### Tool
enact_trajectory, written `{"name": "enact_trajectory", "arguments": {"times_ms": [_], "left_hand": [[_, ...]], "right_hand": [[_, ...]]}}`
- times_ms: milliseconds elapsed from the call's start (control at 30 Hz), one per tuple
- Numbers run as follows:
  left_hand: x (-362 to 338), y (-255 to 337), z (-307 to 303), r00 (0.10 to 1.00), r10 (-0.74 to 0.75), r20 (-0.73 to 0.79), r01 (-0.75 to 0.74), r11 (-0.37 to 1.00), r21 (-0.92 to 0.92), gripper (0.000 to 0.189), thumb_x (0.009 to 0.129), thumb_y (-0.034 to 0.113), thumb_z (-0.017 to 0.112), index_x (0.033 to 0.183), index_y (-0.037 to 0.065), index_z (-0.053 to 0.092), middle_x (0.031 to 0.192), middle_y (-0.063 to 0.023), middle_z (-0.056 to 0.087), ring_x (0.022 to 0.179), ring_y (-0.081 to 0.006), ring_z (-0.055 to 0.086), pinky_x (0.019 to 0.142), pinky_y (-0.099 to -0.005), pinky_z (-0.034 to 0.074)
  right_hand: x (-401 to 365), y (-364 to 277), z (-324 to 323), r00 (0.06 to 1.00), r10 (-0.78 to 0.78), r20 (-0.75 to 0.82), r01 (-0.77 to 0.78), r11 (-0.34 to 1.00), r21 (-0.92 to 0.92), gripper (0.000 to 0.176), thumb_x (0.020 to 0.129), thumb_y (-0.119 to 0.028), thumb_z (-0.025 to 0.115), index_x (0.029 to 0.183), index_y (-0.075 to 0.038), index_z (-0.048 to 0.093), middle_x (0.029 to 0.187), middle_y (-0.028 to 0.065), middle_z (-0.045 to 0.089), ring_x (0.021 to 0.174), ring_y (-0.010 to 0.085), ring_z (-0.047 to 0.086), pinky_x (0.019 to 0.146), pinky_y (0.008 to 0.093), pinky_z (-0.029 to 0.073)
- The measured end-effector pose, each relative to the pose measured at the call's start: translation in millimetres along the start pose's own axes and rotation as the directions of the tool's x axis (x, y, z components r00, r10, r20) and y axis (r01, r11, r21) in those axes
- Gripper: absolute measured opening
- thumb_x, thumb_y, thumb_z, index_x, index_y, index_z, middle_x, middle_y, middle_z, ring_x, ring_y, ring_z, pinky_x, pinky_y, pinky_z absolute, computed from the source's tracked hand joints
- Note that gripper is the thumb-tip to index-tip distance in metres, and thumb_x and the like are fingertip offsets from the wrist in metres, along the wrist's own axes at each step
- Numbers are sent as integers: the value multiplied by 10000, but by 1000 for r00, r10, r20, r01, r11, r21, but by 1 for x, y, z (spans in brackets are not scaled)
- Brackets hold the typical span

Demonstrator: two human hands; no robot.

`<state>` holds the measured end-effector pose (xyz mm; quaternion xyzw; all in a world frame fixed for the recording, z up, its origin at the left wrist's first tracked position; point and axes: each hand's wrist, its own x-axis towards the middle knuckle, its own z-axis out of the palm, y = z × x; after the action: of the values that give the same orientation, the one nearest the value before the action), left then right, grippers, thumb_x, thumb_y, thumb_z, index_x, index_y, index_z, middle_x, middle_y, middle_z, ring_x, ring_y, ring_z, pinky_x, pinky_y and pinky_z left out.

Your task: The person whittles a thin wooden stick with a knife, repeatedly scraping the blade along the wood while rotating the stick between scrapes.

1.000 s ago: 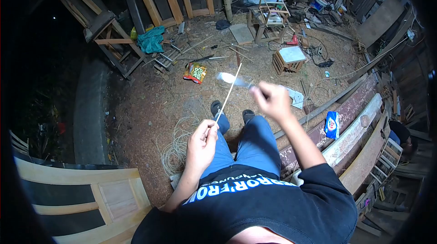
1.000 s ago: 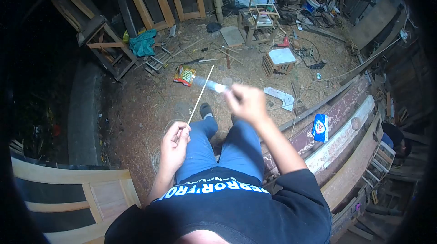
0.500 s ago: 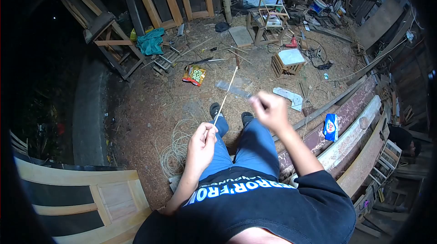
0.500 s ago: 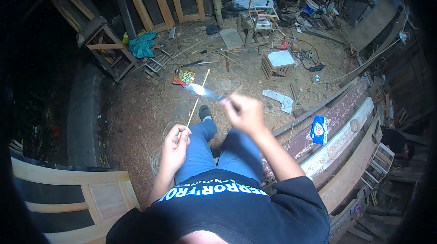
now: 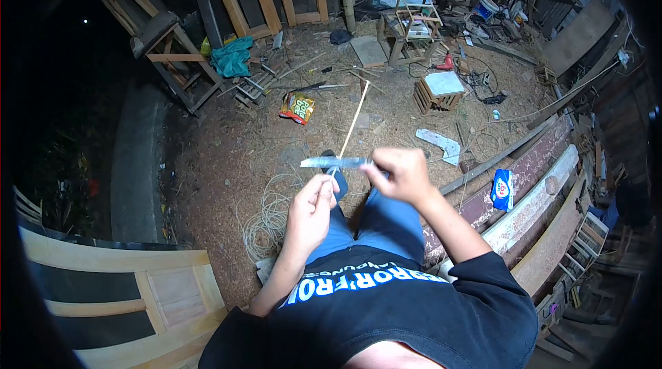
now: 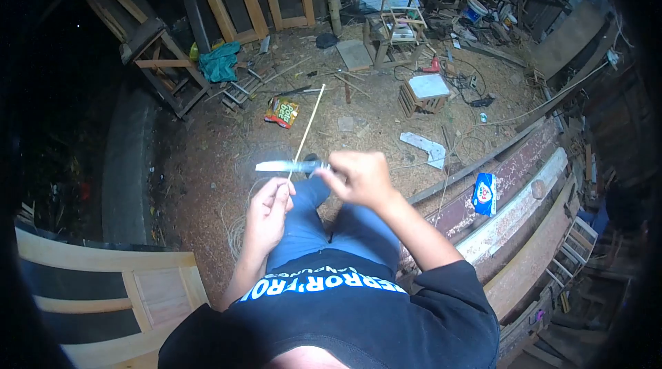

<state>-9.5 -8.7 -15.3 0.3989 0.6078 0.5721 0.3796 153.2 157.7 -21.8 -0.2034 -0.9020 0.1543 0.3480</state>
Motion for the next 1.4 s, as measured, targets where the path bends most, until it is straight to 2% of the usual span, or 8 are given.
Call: {"name": "enact_trajectory", "arguments": {"times_ms": [567,667,733,900,1000,1133,1267,1400], "left_hand": [[0,5,-1,999,-18,27,21,995,-95,208,1139,228,511,1033,75,605,713,89,456,564,9,340,500,-190,238],[-4,9,-2,997,-7,75,15,995,-100,205,1136,222,514,1024,77,606,720,87,463,567,4,339,505,-191,243],[-4,1,-5,999,-6,52,10,998,-68,209,1136,225,514,1015,81,606,718,86,459,569,3,344,508,-193,250],[-5,7,-6,998,-6,66,11,997,-81,211,1140,242,507,1027,90,601,717,82,464,554,8,338,490,-190,243],[-8,-5,-10,997,-35,67,40,996,-76,207,1142,249,504,1041,94,597,714,83,463,540,10,328,481,-187,232],[-8,8,-13,990,-115,76,121,988,-93,210,1134,178,503,1003,49,605,784,48,495,708,-30,449,638,-202,360],[-11,-2,-21,986,-163,41,166,982,-90,212,1134,177,500,1004,49,609,788,50,493,698,-28,448,625,-206,361],[-9,-6,-25,991,-126,44,130,986,-107,209,1134,176,503,1010,47,610,798,50,496,695,-30,450,622,-207,357]], "right_hand": [[17,3,-10,998,7,-69,-12,998,-69,373,862,-322,824,677,-115,575,606,77,564,516,271,610,476,391,458],[16,-14,-9,986,-144,-85,145,989,12,372,867,-315,821,676,-110,576,602,78,562,509,273,603,477,391,454],[21,20,-7,995,34,-96,-36,999,-25,354,880,-340,805,708,-108,600,624,79,586,539,265,631,481,388,464],[19,-5,-4,982,-174,-67,177,984,35,356,890,-336,793,696,-121,587,613,70,568,527,264,616,481,394,462],[34,29,-6,991,49,-128,-55,997,-47,377,895,-324,791,673,-106,578,606,88,559,528,276,615,481,395,457],[27,-2,0,979,-172,-109,181,981,72,374,880,-260,798,662,-67,563,585,105,526,491,287,569,467,387,423],[43,50,-6,925,327,-192,-330,944,20,289,949,-274,748,751,-84,659,654,124,626,554,281,648,503,387,475],[27,11,6,997,31,-69,-32,999,-14,303,940,-300,751,739,-103,639,637,105,612,562,279,651,510,388,486]]}}
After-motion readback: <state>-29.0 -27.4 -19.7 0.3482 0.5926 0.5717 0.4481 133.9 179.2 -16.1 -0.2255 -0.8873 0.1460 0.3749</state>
